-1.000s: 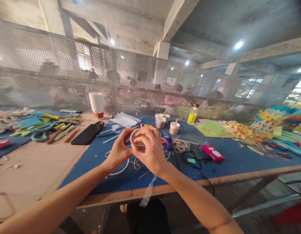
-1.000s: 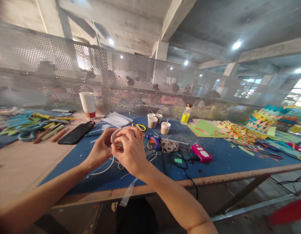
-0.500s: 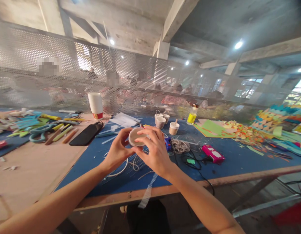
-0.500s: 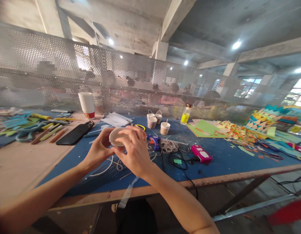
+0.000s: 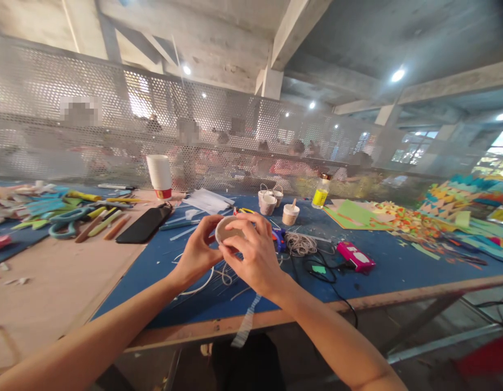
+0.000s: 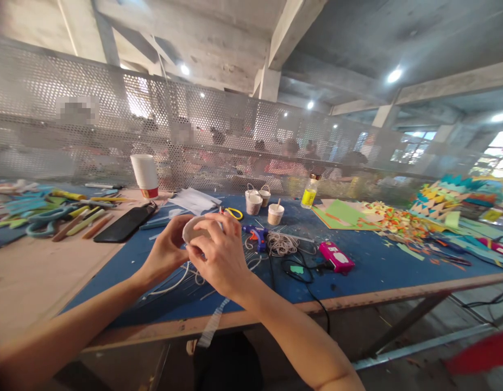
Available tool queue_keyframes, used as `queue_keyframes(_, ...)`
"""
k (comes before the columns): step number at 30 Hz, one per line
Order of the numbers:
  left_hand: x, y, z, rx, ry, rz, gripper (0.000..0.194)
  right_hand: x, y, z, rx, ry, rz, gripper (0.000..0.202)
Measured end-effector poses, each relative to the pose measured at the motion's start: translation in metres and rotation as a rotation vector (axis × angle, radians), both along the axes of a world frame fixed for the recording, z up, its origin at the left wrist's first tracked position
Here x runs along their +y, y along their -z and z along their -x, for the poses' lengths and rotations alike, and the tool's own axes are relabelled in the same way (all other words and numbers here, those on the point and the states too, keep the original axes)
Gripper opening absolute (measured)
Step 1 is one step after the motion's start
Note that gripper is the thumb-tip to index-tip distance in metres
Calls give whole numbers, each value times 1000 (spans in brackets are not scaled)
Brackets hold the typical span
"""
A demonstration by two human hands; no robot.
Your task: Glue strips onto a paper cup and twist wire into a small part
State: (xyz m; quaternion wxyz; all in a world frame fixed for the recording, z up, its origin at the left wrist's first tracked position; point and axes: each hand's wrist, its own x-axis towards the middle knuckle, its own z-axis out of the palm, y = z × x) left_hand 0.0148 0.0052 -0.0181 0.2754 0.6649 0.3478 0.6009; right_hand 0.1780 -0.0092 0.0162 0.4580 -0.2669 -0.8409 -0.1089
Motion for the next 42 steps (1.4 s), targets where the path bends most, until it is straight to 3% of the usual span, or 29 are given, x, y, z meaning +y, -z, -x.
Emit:
queue_keyframes(4, 1, 0, 0, -15, 13, -4, 57, -1, 0, 0, 15, 39, 17, 4)
queue_keyframes(8, -1, -1, -1, -18, 19, 2, 58, -2, 1, 4, 54, 41, 51, 19)
queue_keyframes(13, -1, -2, -2, -2, 7, -30, 56, -2, 2, 9, 67, 33, 65, 6)
queue_keyframes(20, -3, -3, -2, 16, -13, -26, 54, -3, 2, 11, 76, 43, 24, 14)
queue_keyframes(42, 2, -3, -1, -64, 62, 39, 57, -1, -3, -12, -30, 78, -2, 13)
